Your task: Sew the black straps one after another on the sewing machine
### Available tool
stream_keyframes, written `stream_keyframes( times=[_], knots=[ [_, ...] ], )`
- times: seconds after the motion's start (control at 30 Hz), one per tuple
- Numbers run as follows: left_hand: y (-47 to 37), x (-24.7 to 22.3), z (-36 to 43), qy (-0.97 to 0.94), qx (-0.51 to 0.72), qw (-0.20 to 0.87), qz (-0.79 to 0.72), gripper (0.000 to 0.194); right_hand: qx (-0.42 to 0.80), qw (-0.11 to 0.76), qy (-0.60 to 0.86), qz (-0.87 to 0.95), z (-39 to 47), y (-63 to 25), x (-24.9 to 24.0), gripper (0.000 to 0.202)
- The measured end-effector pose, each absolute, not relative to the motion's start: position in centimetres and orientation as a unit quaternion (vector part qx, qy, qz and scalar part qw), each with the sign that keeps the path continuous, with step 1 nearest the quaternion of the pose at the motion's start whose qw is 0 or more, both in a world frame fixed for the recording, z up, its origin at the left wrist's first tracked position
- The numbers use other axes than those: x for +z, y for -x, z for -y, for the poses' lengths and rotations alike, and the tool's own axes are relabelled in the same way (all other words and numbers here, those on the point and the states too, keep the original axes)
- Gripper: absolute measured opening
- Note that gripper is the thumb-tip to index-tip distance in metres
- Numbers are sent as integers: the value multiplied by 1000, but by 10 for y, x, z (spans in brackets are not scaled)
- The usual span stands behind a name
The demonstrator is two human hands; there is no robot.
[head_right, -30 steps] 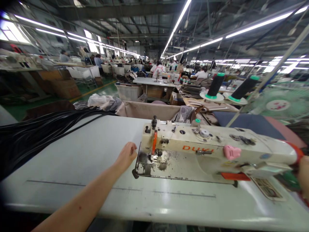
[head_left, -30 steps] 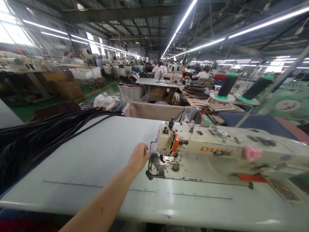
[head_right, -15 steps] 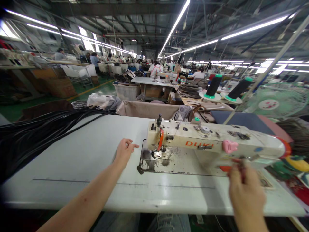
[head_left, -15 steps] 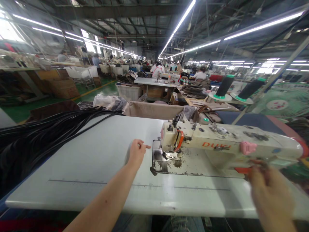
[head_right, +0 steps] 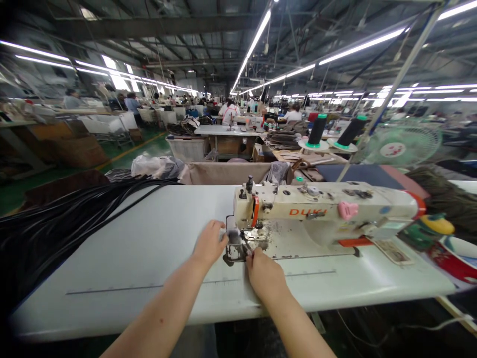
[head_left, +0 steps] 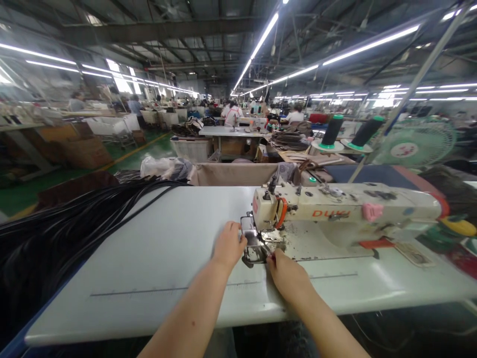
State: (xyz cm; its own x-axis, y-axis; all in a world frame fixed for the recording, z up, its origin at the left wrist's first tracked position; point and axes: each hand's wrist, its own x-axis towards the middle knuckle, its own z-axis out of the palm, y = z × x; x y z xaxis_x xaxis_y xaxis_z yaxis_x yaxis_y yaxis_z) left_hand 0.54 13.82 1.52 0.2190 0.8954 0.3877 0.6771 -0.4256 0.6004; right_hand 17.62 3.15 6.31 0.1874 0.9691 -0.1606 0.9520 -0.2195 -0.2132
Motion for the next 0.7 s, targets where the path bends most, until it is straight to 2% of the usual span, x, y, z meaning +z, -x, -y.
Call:
stream_keyframes(
  times=[0.17,0.5,0.7],
  knots=[
    [-8,20,-135,-781,320,108,-526,21,104,-2,772,627,-41,-164,64,31],
    [-5,23,-135,-757,302,89,-572,17,110,-8,766,633,-64,-146,66,37],
    [-2,24,-138,-756,314,115,-563,13,131,21,655,744,-49,-156,74,23]
  ],
)
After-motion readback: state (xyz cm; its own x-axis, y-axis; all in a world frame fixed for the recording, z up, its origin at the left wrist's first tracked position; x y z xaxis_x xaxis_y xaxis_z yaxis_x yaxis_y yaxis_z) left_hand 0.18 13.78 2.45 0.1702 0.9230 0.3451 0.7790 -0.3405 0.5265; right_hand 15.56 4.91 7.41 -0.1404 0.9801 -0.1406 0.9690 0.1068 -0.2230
